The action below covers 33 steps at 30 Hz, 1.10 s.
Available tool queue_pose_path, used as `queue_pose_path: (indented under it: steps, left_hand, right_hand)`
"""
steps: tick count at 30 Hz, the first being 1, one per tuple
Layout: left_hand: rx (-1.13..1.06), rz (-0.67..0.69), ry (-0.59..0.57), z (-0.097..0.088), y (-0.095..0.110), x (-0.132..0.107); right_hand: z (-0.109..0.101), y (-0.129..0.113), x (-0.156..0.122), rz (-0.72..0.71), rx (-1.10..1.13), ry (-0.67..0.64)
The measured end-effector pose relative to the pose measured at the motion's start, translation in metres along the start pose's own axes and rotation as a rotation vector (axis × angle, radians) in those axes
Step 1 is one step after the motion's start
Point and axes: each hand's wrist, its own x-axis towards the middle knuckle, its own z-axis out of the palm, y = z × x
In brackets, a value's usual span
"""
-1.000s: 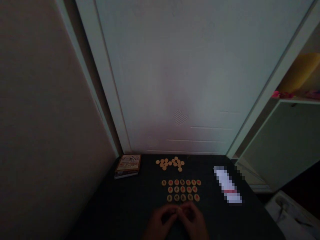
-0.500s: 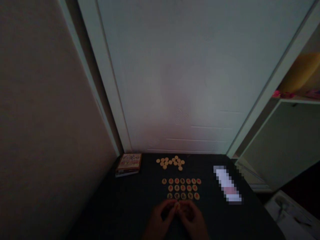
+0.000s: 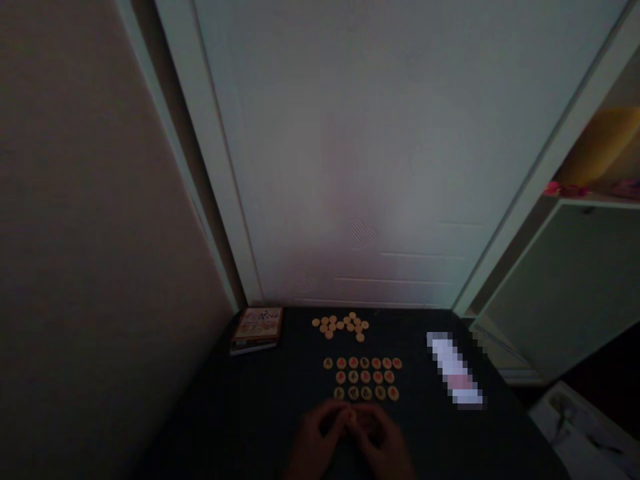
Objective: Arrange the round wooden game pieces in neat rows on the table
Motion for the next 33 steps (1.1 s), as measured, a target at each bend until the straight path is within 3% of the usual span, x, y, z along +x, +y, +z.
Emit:
queue_pose_path:
  steps: [10, 18, 25, 33]
  left_hand:
    - [0.036, -0.027, -0.025, -0.001, -0.004, -0.005]
    - [0.006, -0.031, -0.09, 0.0, 0.004, -0.004]
    - [0.103, -0.026, -0.051, 0.0, -0.006, -0.006]
    - [0.137, 0.007, -0.079, 0.0, -0.002, -0.008]
  right_hand:
    - [-0.005, -0.002, 0.001, 0.018, 0.098, 0.018]
    - [-0.006, -0.004, 0.0, 0.023, 0.101, 0.029]
    - [-0.006, -0.003, 0.001, 0.03, 0.085, 0.001]
    - [-0.004, 0.01, 0.003, 0.075, 0.023, 0.112]
